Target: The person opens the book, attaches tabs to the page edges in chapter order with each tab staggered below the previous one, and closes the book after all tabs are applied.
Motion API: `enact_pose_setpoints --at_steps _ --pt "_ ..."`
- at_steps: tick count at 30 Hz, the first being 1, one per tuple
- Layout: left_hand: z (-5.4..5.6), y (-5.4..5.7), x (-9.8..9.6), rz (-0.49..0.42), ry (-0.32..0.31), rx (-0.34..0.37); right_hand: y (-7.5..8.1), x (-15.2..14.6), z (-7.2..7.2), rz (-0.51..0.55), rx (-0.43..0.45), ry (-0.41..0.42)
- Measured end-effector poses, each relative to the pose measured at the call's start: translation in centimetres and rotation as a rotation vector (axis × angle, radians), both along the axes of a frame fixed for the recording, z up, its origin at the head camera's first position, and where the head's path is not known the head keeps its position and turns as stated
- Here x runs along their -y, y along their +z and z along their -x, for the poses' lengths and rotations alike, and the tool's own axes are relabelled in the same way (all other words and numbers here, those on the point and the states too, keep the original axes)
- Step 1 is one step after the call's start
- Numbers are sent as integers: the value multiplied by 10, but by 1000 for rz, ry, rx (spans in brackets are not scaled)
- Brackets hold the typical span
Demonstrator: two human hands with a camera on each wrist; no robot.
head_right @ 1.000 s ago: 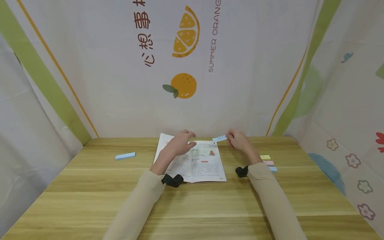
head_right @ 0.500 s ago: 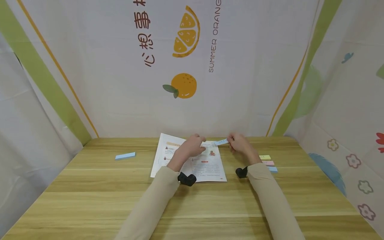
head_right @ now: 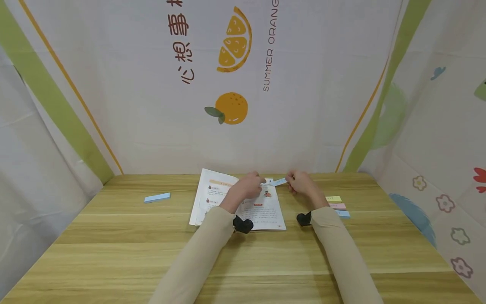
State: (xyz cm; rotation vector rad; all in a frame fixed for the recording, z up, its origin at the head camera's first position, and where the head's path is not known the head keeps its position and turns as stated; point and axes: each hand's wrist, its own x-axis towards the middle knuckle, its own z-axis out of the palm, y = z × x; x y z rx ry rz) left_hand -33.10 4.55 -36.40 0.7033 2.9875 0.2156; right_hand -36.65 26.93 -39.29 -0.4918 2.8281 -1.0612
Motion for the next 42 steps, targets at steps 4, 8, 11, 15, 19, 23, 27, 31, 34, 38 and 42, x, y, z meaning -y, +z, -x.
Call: enact_pose_setpoints --at_steps 4,8,11,15,19,23,27,31,34,38,42 --pt "1 -2 -4 28 -14 1 0 1 1 -10 -11 3" --pt "2 -6 -9 79 -28 4 1 2 1 -11 -2 -3" --pt "2 -10 -11 125 -43 -22 1 2 1 -15 2 -7" --pt "1 -14 -13 150 -56 -64 1 2 -1 -9 6 1" --pt "-2 -16 -13 176 -55 -83 -1 1 -2 6 26 2" --pt "-4 -18 -13 190 -49 -70 -4 1 -1 5 12 1" --pt "-5 -18 -13 185 -50 -59 -6 0 0 -7 -10 -5" --pt "-5 -18 -13 183 -52 -65 -6 1 1 -34 -42 -26" --pt "-6 -18 -12 186 -51 -69 -4 3 2 -103 -110 -43" --pt "-7 -19 -12 186 -53 -69 -2 9 2 -228 -231 -44" --pt "-7 -19 -12 189 -54 -73 0 16 -1 -293 -318 -26"
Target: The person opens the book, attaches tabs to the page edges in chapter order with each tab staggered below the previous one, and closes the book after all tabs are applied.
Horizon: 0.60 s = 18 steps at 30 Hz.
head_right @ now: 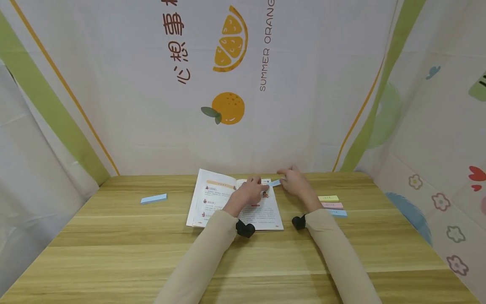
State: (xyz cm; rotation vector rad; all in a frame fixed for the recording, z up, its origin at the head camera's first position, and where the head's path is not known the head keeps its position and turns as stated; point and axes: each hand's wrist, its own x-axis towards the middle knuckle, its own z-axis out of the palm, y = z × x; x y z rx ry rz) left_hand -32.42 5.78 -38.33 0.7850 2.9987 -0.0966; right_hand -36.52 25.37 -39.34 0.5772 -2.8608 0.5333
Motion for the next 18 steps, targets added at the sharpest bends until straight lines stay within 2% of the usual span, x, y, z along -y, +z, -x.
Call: enact_pose_setpoints --at_steps 7,10,13,18 --pt "1 0 1 -18 -2 13 -1 9 -5 -33 -185 70" --pt "0 0 2 -26 -9 11 0 14 -8 -62 -223 115" --pt "0 0 3 -25 -13 4 1 17 -10 -79 -170 140" --pt "0 0 4 -27 4 19 0 22 -11 -112 13 112"
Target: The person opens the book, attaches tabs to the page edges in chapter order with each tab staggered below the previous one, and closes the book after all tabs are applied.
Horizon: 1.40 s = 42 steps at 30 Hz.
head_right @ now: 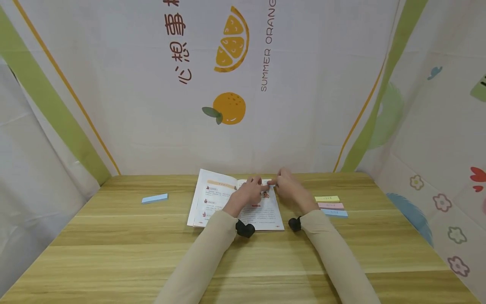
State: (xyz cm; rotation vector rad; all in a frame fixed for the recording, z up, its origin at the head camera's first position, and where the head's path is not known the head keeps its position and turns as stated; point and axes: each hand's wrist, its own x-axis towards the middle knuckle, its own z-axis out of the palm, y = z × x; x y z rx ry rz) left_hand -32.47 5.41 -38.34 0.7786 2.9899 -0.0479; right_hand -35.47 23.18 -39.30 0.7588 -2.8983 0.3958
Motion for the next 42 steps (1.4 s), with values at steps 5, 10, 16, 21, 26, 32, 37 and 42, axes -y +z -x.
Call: enact_pose_setpoints --at_steps 5,10,16,21,26,32,37,42 --pt "0 1 0 -17 32 40 2 2 0 -48 102 -30" --pt "-1 3 -1 -29 50 55 7 4 -3 -90 132 -27" --pt "-1 4 -2 -14 56 54 11 8 -5 -130 97 -14" --pt "-3 6 -2 -19 67 64 14 18 -6 -189 95 -11" --pt "-3 6 -1 -55 71 71 16 26 -8 -220 117 -66" --pt "-2 5 0 -78 68 75 14 33 -7 -295 97 -108" --pt "-1 4 0 -67 55 73 9 32 -5 -350 77 -100" --pt "-2 3 1 -70 43 61 10 30 -6 -300 95 -102"
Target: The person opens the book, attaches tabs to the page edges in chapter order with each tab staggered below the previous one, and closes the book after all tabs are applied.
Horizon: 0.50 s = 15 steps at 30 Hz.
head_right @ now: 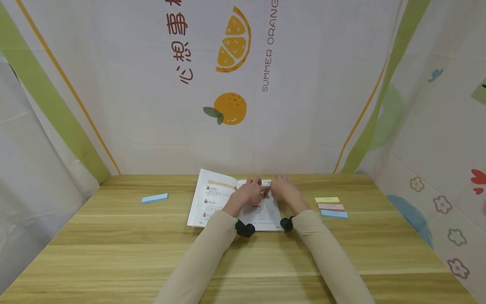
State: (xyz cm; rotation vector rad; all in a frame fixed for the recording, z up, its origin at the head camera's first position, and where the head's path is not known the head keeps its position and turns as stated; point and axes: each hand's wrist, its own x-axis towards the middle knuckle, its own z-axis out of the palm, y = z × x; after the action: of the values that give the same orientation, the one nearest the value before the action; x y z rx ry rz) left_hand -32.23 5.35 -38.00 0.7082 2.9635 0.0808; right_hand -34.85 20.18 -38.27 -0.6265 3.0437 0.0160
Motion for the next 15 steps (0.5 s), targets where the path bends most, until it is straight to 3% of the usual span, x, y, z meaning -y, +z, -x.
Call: enact_pose_setpoints --at_steps 8,15 --pt "0 0 -2 21 19 13 5 -2 -3 43 8 -12" --pt "-1 2 -3 5 34 46 1 -11 -1 36 -43 84"
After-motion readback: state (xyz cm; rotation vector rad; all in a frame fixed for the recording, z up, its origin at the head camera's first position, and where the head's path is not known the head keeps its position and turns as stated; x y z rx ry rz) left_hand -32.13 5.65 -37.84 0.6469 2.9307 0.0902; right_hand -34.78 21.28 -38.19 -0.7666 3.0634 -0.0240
